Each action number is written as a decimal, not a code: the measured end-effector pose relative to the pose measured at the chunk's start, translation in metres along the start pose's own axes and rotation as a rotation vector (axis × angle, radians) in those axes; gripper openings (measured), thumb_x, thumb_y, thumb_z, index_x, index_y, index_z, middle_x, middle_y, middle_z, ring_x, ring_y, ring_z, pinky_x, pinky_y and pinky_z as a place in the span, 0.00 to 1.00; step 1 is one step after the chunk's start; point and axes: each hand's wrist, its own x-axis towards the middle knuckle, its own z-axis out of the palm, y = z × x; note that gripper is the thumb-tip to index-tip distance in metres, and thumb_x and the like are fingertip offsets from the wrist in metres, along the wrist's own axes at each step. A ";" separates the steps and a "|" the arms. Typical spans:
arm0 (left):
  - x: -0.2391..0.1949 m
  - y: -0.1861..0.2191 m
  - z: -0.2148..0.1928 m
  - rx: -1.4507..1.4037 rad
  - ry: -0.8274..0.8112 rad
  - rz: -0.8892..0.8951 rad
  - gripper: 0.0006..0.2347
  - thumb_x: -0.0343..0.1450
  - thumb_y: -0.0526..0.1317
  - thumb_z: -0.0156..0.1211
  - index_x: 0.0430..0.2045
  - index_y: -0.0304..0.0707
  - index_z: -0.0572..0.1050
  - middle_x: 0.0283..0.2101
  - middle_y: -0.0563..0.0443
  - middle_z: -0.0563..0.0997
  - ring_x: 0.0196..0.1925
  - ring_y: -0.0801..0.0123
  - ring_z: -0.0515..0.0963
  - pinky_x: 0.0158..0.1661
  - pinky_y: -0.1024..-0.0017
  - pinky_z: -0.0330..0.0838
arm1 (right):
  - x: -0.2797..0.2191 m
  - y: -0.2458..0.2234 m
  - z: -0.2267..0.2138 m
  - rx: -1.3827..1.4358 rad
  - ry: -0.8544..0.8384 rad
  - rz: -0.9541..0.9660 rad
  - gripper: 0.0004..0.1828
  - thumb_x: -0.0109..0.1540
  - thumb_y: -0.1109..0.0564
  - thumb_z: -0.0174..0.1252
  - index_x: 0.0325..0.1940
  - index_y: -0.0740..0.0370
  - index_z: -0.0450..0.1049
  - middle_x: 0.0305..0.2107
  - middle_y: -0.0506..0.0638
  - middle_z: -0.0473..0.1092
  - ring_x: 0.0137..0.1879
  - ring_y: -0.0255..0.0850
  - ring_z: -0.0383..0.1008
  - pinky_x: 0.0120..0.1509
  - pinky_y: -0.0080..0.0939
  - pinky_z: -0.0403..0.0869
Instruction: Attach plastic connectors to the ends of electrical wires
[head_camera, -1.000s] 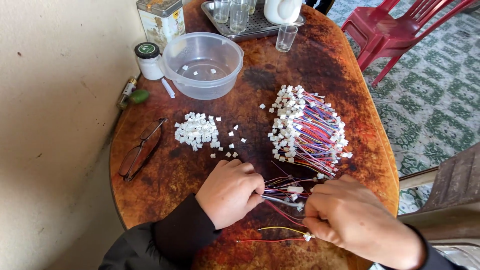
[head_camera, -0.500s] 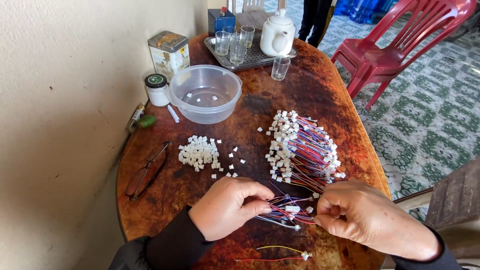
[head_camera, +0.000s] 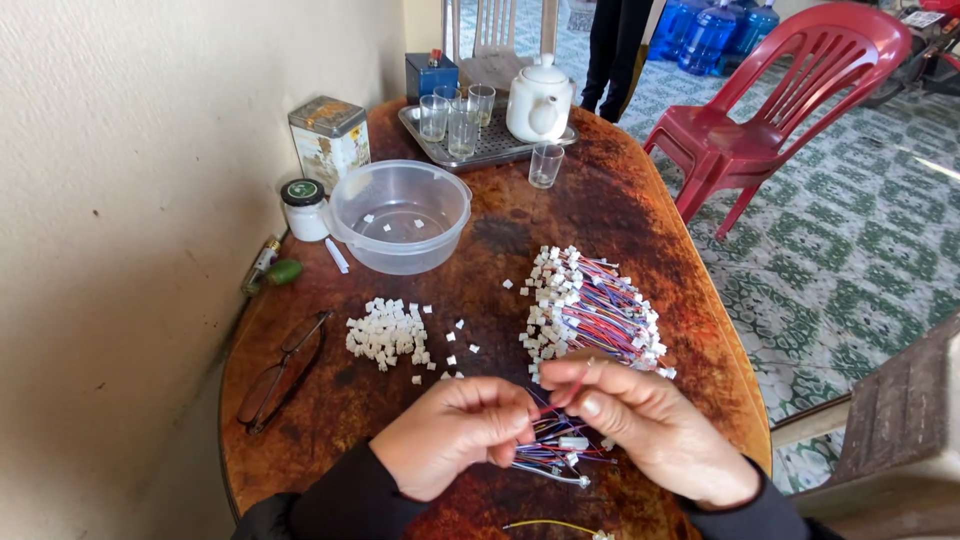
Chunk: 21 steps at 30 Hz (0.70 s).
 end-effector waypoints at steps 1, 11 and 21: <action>0.000 -0.001 0.001 0.006 -0.001 0.005 0.04 0.68 0.32 0.61 0.33 0.30 0.76 0.29 0.42 0.79 0.23 0.71 0.73 0.29 0.76 0.72 | 0.005 -0.008 0.007 -0.001 0.000 -0.007 0.22 0.62 0.54 0.52 0.58 0.66 0.74 0.49 0.51 0.73 0.50 0.38 0.75 0.57 0.36 0.70; -0.002 0.038 0.010 0.277 0.125 0.058 0.12 0.69 0.37 0.57 0.45 0.35 0.77 0.34 0.44 0.81 0.25 0.73 0.74 0.30 0.77 0.74 | 0.030 -0.034 0.009 -0.125 -0.014 -0.064 0.15 0.65 0.49 0.47 0.37 0.62 0.74 0.28 0.49 0.74 0.36 0.37 0.73 0.44 0.35 0.71; 0.019 0.048 0.004 0.510 0.472 0.478 0.05 0.64 0.36 0.66 0.30 0.37 0.85 0.17 0.53 0.80 0.19 0.77 0.76 0.24 0.81 0.69 | 0.059 -0.029 0.009 -0.811 0.064 -0.165 0.12 0.65 0.47 0.48 0.41 0.52 0.74 0.28 0.43 0.73 0.33 0.38 0.74 0.39 0.36 0.71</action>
